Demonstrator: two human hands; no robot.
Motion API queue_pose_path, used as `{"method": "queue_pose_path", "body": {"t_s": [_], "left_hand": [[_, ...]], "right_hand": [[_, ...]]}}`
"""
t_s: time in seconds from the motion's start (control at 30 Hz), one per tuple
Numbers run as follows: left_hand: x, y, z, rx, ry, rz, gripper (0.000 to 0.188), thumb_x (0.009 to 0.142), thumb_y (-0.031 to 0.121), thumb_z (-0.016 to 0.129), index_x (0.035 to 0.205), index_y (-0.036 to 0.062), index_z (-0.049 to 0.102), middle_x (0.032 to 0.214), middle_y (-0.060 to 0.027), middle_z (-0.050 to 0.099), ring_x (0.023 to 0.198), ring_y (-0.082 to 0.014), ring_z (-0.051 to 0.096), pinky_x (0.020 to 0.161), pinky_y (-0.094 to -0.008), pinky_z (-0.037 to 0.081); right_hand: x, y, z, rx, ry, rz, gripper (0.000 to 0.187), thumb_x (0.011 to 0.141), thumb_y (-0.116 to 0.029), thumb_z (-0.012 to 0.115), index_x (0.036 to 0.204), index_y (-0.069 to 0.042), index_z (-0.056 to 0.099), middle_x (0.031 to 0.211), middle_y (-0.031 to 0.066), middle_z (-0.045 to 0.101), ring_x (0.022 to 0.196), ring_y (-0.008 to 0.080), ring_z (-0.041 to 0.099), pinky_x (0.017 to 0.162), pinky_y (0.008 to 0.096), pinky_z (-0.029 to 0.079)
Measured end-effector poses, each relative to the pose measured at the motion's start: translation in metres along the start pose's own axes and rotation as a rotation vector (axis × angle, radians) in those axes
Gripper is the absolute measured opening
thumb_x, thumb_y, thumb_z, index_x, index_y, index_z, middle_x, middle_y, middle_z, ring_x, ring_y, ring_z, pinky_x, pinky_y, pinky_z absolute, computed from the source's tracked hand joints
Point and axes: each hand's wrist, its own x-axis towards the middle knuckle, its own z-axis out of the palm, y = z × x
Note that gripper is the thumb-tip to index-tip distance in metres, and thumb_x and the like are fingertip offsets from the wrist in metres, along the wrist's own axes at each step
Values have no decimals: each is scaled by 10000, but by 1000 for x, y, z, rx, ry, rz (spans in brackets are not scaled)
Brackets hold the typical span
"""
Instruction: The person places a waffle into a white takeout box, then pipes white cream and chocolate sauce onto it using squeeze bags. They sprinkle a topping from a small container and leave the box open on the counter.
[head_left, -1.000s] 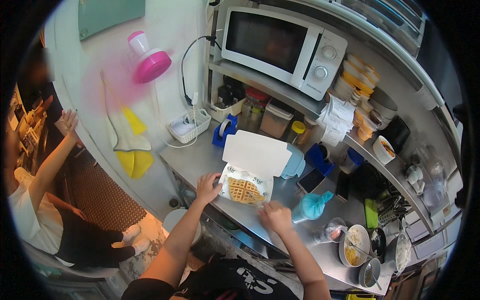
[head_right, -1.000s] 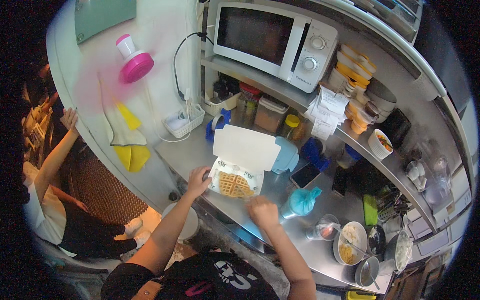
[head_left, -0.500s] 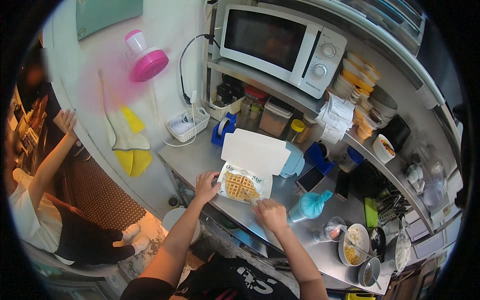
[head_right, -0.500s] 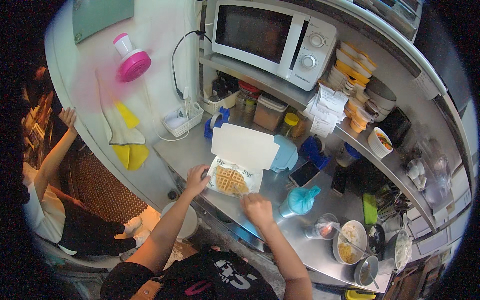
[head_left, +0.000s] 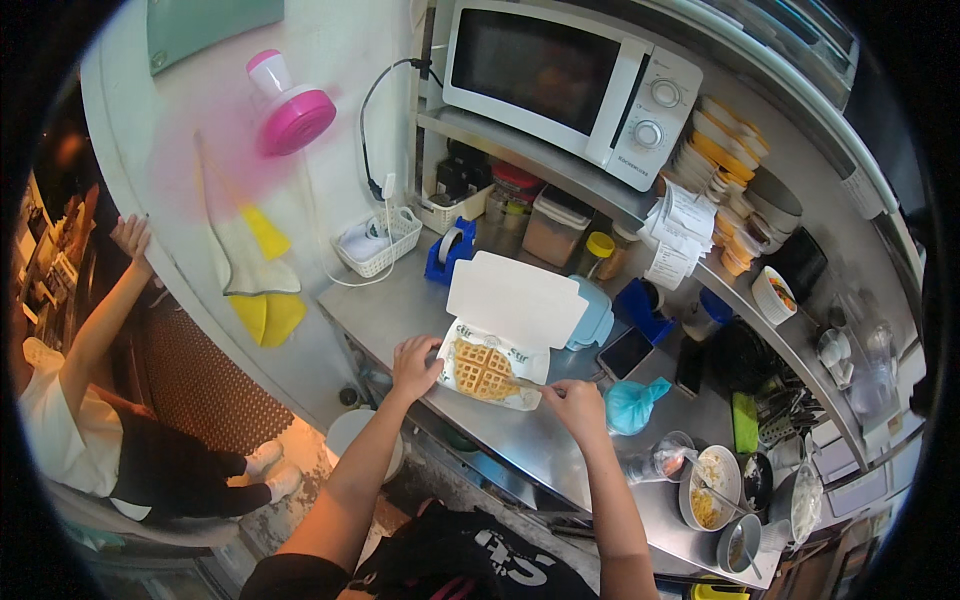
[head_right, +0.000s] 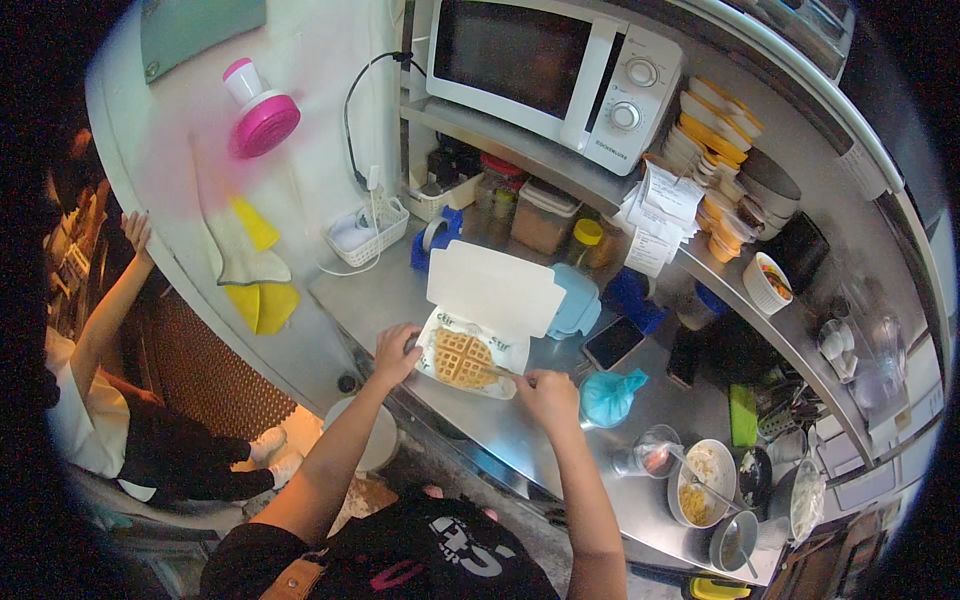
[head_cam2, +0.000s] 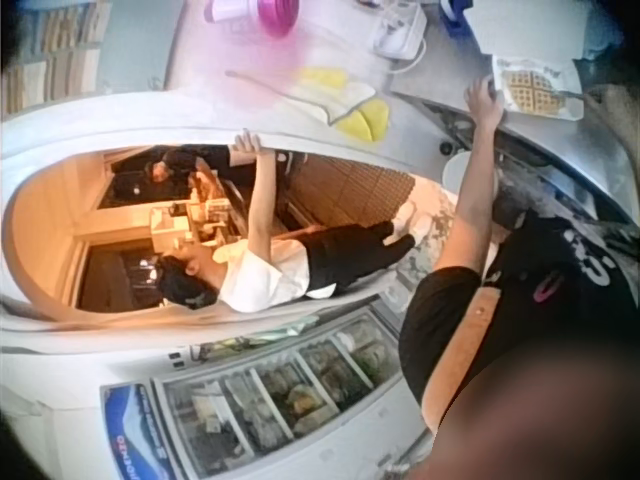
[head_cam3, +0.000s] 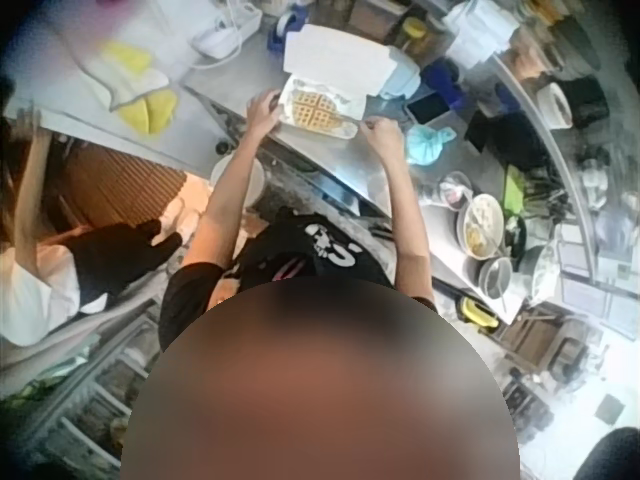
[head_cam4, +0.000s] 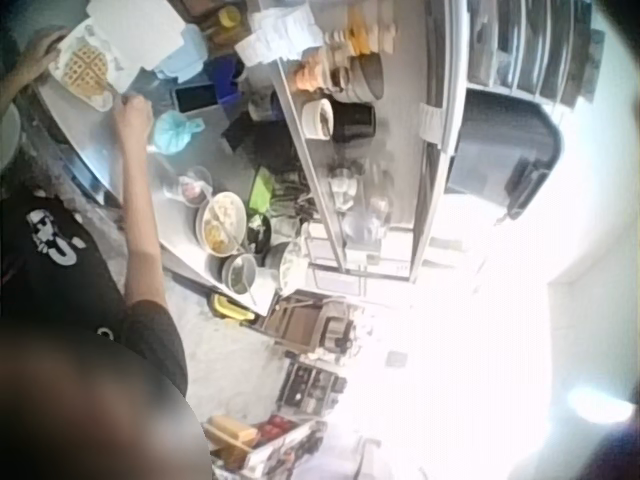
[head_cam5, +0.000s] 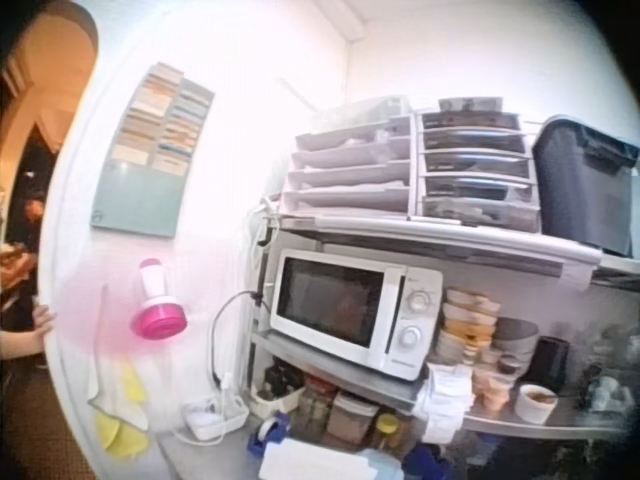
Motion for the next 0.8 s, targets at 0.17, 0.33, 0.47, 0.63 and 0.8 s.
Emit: {"method": "queue_pose_path", "body": {"t_s": [0.17,0.33,0.47,0.63,0.8], "left_hand": [[-1,1,-2,-14,11,10,349,727,218,620,1056,104,607,1109,-92,593,1112,-280,502,975,-429,308],[-1,2,-3,-14,-1,0,340,725,211,628,1046,100,613,1089,-92,598,1095,-279,507,964,-424,315],[-1,0,-1,7,5,16,338,724,206,632,1045,100,615,1085,-90,600,1099,-273,504,959,-421,318],[-1,-2,1,2,-14,-2,341,725,207,629,1048,100,618,1103,-95,595,1120,-271,496,974,-424,308],[-1,-2,1,6,-4,-5,345,727,213,624,1052,98,618,1113,-95,592,1116,-272,497,983,-422,301]], "right_hand": [[-5,-4,-19,-232,26,56,258,773,-306,650,809,-64,731,715,166,665,680,330,660,646,401,531],[-10,-12,-13,-240,125,-92,275,788,-342,635,753,-78,705,713,134,660,649,329,651,608,432,526],[-7,-13,10,-84,167,-172,288,813,-349,627,804,-73,710,725,137,663,663,331,651,626,430,524],[13,-2,27,47,83,103,311,834,-349,615,863,-56,715,795,173,676,722,349,656,678,427,523],[22,11,40,134,5,192,315,837,-321,608,905,-31,710,828,213,669,768,360,659,716,418,518]]}}
